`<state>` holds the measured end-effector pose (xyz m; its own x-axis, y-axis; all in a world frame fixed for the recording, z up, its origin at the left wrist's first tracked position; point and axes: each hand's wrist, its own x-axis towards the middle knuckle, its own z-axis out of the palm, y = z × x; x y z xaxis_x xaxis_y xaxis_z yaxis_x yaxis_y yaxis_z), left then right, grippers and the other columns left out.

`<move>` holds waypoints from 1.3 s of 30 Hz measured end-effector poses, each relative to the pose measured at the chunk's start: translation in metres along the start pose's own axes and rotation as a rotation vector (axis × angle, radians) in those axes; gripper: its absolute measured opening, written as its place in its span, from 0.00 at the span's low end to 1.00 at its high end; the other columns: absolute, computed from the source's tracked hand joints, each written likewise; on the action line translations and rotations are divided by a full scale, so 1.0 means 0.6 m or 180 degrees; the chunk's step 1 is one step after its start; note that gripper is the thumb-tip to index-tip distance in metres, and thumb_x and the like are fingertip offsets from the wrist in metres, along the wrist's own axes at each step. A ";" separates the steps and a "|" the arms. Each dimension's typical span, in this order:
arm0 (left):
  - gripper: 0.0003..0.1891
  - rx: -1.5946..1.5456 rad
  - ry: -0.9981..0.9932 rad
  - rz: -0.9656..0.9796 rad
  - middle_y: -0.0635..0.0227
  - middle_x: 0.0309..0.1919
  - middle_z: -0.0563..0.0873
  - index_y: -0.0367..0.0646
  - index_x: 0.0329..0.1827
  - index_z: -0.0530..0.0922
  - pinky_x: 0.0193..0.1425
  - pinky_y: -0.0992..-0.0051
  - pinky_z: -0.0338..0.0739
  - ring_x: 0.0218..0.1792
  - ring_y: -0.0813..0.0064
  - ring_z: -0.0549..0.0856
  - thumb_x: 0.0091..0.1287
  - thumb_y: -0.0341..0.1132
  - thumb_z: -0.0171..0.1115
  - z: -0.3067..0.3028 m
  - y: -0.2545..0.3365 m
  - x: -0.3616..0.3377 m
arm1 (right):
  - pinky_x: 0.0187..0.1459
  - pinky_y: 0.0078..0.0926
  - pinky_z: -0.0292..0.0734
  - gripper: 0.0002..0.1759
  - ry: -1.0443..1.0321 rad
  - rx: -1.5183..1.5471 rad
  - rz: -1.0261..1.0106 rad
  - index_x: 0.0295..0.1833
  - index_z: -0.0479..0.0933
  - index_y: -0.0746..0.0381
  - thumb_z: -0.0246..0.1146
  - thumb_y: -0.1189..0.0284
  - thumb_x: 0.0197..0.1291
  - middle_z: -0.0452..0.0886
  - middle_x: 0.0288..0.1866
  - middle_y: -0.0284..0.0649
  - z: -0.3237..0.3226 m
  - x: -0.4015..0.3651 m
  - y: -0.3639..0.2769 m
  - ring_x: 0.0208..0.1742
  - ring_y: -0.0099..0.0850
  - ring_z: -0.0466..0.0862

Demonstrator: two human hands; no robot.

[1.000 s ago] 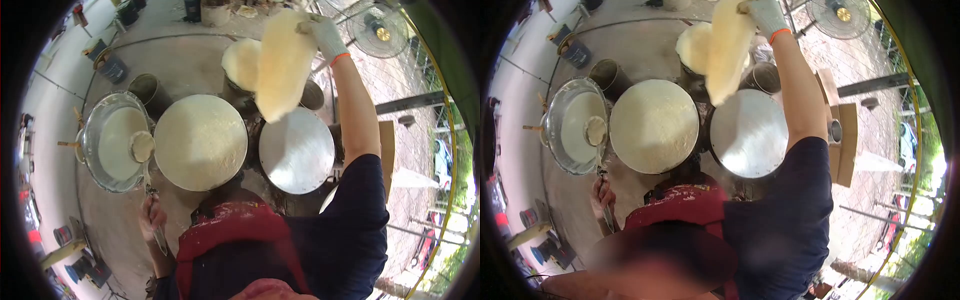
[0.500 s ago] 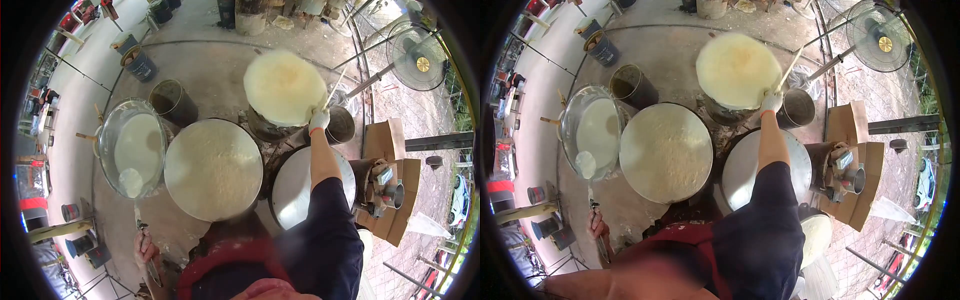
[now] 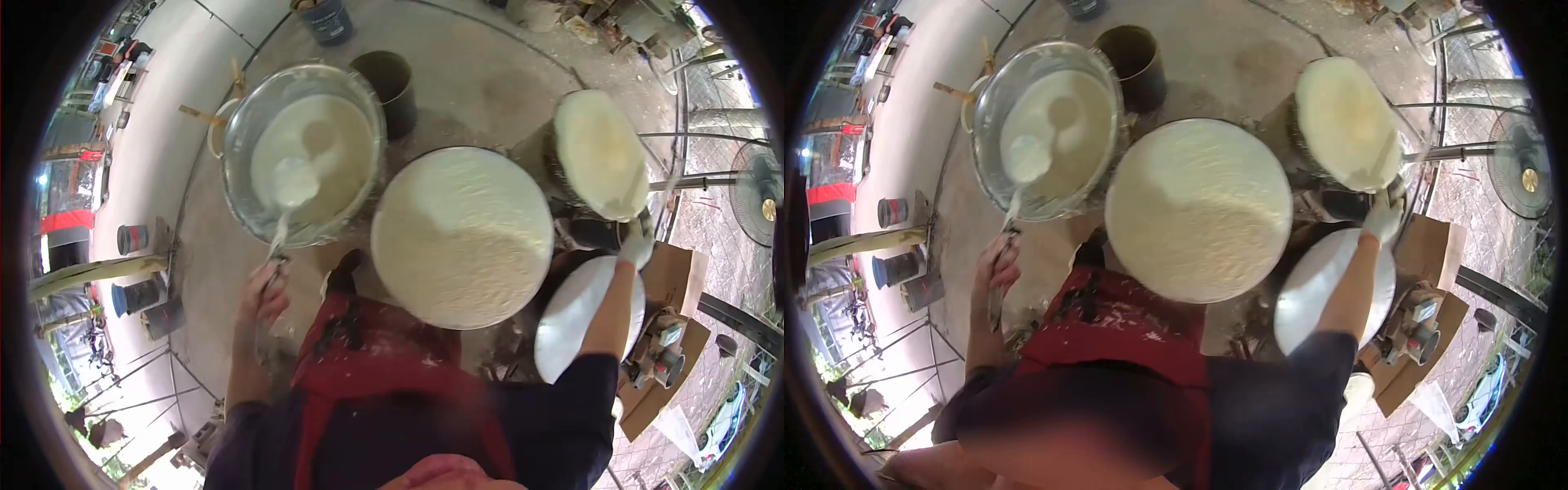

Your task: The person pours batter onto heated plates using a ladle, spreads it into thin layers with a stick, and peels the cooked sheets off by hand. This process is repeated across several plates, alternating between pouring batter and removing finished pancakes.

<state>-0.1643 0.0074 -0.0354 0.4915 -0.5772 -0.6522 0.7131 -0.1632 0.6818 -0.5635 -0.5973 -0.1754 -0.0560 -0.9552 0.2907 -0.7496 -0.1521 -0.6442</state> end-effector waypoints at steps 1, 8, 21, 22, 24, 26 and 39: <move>0.14 0.0100 -0.0182 -0.0119 0.78 0.14 0.63 0.41 0.40 0.73 0.09 0.81 0.55 0.06 0.84 0.58 0.76 0.44 0.50 -0.047 0.011 0.039 | 0.38 0.30 0.76 0.28 -0.0116 0.0013 0.0161 0.59 0.74 0.69 0.65 0.59 0.61 0.81 0.41 0.43 -0.021 -0.051 -0.013 0.34 0.34 0.80; 0.11 0.5887 -0.0808 0.1334 0.50 0.27 0.81 0.33 0.39 0.74 0.35 0.56 0.75 0.32 0.49 0.83 0.69 0.35 0.53 -0.373 0.010 0.409 | 0.30 0.11 0.64 0.25 -0.0968 0.1679 0.1229 0.69 0.65 0.70 0.56 0.75 0.69 0.72 0.33 0.27 -0.106 -0.642 -0.309 0.26 0.13 0.64; 0.23 0.3767 -0.1413 -0.1347 0.68 0.15 0.74 0.39 0.31 0.74 0.21 0.66 0.69 0.16 0.71 0.73 0.76 0.49 0.46 -0.465 -0.042 0.515 | 0.48 0.23 0.79 0.27 -0.1553 0.2140 0.2350 0.66 0.68 0.72 0.62 0.85 0.59 0.78 0.51 0.40 -0.058 -1.031 -0.482 0.46 0.25 0.79; 0.22 0.3169 -0.1384 -0.1845 0.72 0.15 0.70 0.40 0.33 0.74 0.21 0.72 0.67 0.15 0.77 0.69 0.75 0.52 0.48 -0.482 -0.040 0.481 | 0.48 0.22 0.79 0.26 -0.1823 0.2211 0.2497 0.66 0.68 0.72 0.61 0.84 0.60 0.78 0.50 0.39 -0.054 -1.058 -0.484 0.45 0.23 0.78; 0.22 0.2096 -0.1302 -0.2410 0.77 0.16 0.65 0.41 0.36 0.73 0.20 0.78 0.63 0.13 0.84 0.64 0.74 0.54 0.49 -0.509 -0.041 0.402 | 0.48 0.20 0.78 0.25 -0.2400 0.1843 0.2527 0.66 0.68 0.71 0.61 0.81 0.62 0.79 0.47 0.37 -0.051 -1.115 -0.494 0.44 0.21 0.78; 0.22 0.1191 -0.1220 -0.2491 0.80 0.15 0.63 0.41 0.37 0.74 0.20 0.81 0.60 0.12 0.86 0.61 0.74 0.54 0.49 -0.513 -0.049 0.327 | 0.49 0.18 0.76 0.24 -0.2958 0.0996 0.2196 0.66 0.69 0.70 0.60 0.79 0.65 0.79 0.46 0.35 -0.040 -1.160 -0.511 0.43 0.18 0.77; 0.18 -0.2821 -0.3195 -0.2365 0.82 0.16 0.66 0.30 0.50 0.71 0.20 0.84 0.58 0.09 0.90 0.64 0.78 0.41 0.44 -0.375 0.110 -0.025 | 0.49 0.24 0.78 0.18 -0.3066 0.1760 0.1063 0.57 0.77 0.66 0.63 0.74 0.62 0.82 0.53 0.45 -0.206 -1.233 -0.531 0.52 0.28 0.83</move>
<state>-0.0122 0.1854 -0.0549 -0.3708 -0.9286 -0.0112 0.8761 -0.3458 -0.3359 -0.3649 0.1891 -0.0976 0.5069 -0.7303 -0.4580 -0.3882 0.2810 -0.8777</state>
